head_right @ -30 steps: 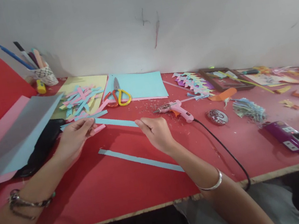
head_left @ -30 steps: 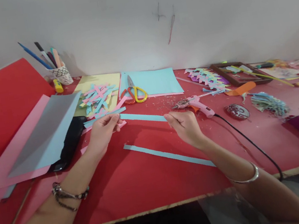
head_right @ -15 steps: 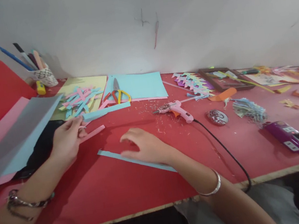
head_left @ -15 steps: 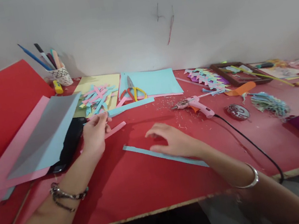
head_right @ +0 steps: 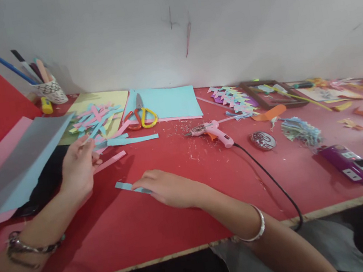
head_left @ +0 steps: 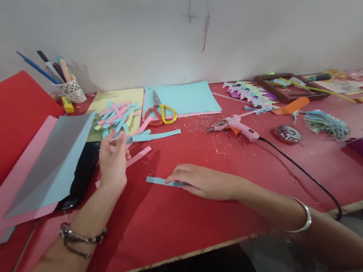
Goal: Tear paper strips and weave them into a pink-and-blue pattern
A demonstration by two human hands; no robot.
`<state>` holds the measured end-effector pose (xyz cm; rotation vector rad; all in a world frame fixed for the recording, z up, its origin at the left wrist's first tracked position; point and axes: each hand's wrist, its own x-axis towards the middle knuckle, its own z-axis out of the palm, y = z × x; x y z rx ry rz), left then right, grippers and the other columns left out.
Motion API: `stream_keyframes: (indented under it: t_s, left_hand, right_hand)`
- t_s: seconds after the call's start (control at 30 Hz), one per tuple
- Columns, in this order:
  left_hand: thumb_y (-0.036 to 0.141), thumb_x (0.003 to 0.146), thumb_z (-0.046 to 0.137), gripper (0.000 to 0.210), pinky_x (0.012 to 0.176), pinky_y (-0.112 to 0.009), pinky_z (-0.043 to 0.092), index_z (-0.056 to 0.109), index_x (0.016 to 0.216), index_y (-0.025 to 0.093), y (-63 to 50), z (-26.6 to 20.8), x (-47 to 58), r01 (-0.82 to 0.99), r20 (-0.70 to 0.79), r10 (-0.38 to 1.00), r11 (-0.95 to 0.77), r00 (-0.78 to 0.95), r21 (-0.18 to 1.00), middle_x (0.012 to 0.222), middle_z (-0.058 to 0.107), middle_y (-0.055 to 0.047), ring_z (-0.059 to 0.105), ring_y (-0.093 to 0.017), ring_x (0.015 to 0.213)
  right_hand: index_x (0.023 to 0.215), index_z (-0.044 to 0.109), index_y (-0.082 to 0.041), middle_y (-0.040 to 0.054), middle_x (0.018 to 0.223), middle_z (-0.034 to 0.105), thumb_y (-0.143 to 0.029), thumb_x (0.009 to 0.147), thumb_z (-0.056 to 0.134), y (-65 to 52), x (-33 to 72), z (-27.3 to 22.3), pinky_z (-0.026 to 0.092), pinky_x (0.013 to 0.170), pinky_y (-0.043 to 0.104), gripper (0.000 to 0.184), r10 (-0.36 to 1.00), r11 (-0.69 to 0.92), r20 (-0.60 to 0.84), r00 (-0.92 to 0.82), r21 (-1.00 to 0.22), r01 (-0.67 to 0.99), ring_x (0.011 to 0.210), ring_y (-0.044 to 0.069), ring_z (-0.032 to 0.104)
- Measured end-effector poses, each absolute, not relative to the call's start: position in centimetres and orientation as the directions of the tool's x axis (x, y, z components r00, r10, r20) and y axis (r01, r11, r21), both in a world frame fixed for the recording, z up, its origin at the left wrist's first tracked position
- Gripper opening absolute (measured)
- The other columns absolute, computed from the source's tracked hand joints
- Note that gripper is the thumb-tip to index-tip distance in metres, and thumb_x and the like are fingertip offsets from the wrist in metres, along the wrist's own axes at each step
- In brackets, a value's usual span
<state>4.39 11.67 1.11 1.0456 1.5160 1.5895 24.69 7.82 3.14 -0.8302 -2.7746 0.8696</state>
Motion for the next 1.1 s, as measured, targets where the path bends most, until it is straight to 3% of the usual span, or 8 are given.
stream_keyframes:
  t_s: [0.1, 0.2, 0.3, 0.57, 0.8, 0.9, 1.0, 1.1]
  left_hand:
    - [0.032, 0.067, 0.059, 0.028, 0.046, -0.022, 0.037, 0.047, 0.091, 0.022, 11.5, 1.4, 4.8, 0.039, 0.152, 0.832, -0.156, -0.533, 0.987, 0.074, 0.043, 0.004, 0.038, -0.006, 0.048]
    - [0.03, 0.067, 0.056, 0.024, 0.045, -0.022, 0.033, 0.047, 0.089, 0.024, 11.2, 1.5, 5.2, 0.131, 0.285, 0.839, -0.253, -0.464, 0.959, 0.082, 0.044, 0.003, 0.037, -0.006, 0.05]
    - [0.031, 0.069, 0.053, 0.02, 0.044, -0.023, 0.032, 0.047, 0.086, 0.025, 11.1, 1.5, 5.3, 0.159, 0.299, 0.86, -0.255, -0.414, 0.954, 0.081, 0.045, 0.003, 0.037, -0.007, 0.05]
    - [0.026, 0.073, 0.05, 0.012, 0.041, -0.021, 0.028, 0.051, 0.084, 0.023, 10.9, 1.4, 5.3, 0.166, 0.275, 0.909, -0.232, -0.312, 0.958, 0.058, 0.039, 0.006, 0.034, -0.009, 0.046]
    - [0.026, 0.075, 0.046, 0.021, 0.056, -0.021, 0.041, 0.052, 0.094, 0.021, 10.3, 1.0, 5.9, 0.42, 0.356, 0.934, -0.333, 0.025, 0.844, 0.082, 0.051, 0.0, 0.049, -0.01, 0.064]
    - [0.031, 0.074, 0.048, 0.034, 0.076, -0.028, 0.045, 0.051, 0.106, 0.02, 10.0, 1.0, 6.0, 0.502, 0.343, 0.904, -0.428, 0.256, 0.752, 0.104, 0.052, -0.006, 0.053, -0.016, 0.088]
    - [0.036, 0.07, 0.054, 0.049, 0.093, -0.035, 0.038, 0.047, 0.116, 0.022, 9.5, 1.3, 6.2, 0.493, 0.281, 0.852, -0.492, 0.442, 0.717, 0.12, 0.048, -0.009, 0.045, -0.023, 0.11]
    - [0.04, 0.07, 0.055, 0.043, 0.09, -0.035, 0.04, 0.052, 0.109, 0.021, 8.9, 1.6, 6.5, 0.442, 0.2, 0.816, -0.479, 0.542, 0.758, 0.113, 0.056, -0.008, 0.051, -0.024, 0.103]
  right_hand:
    - [0.118, 0.051, -0.016, 0.0115, 0.12, 0.053, -0.003, 0.077, 0.039, 8.1, 25.1, 3.4, 0.036, 0.094, 0.038, 0.045, 0.452, 0.747, -0.057, -0.89, -0.521, 0.413, 0.11, 0.02, 0.046]
    - [0.121, 0.05, -0.023, 0.0021, 0.138, 0.037, 0.001, 0.068, 0.039, 8.7, 26.0, 3.6, 0.023, 0.105, 0.044, 0.059, 0.299, 0.791, -0.151, -0.942, -0.514, 0.333, 0.13, 0.023, 0.026]
    - [0.127, 0.045, -0.023, 0.0003, 0.142, 0.031, 0.003, 0.065, 0.037, 9.3, 26.8, 3.7, 0.019, 0.107, 0.042, 0.068, 0.266, 0.774, -0.207, -0.942, -0.537, 0.336, 0.134, 0.02, 0.017]
    - [0.112, 0.054, -0.013, 0.0124, 0.13, 0.045, 0.004, 0.072, 0.032, 9.5, 26.8, 3.4, 0.034, 0.097, 0.04, 0.049, 0.51, 0.734, -0.098, -0.855, -0.47, 0.491, 0.116, 0.021, 0.041]
    - [0.098, 0.056, -0.014, 0.0105, 0.105, 0.052, 0.006, 0.069, 0.032, 9.7, 26.6, 2.7, 0.04, 0.088, 0.034, 0.042, 0.648, 0.674, 0.019, -0.761, -0.478, 0.563, 0.099, 0.016, 0.05]
    - [0.09, 0.057, -0.015, 0.0075, 0.095, 0.052, 0.004, 0.07, 0.034, 9.6, 26.4, 2.8, 0.043, 0.08, 0.029, 0.037, 0.662, 0.665, 0.15, -0.735, -0.57, 0.483, 0.087, 0.013, 0.052]
    - [0.084, 0.056, -0.018, 0.0034, 0.087, 0.051, -0.001, 0.072, 0.037, 9.3, 26.2, 3.1, 0.044, 0.072, 0.025, 0.028, 0.692, 0.617, 0.3, -0.657, -0.718, 0.322, 0.076, 0.01, 0.051]
    - [0.081, 0.053, -0.019, 0.0029, 0.086, 0.051, -0.007, 0.076, 0.041, 9.0, 25.8, 3.4, 0.044, 0.075, 0.025, 0.018, 0.736, 0.513, 0.35, -0.579, -0.847, 0.14, 0.08, 0.01, 0.053]
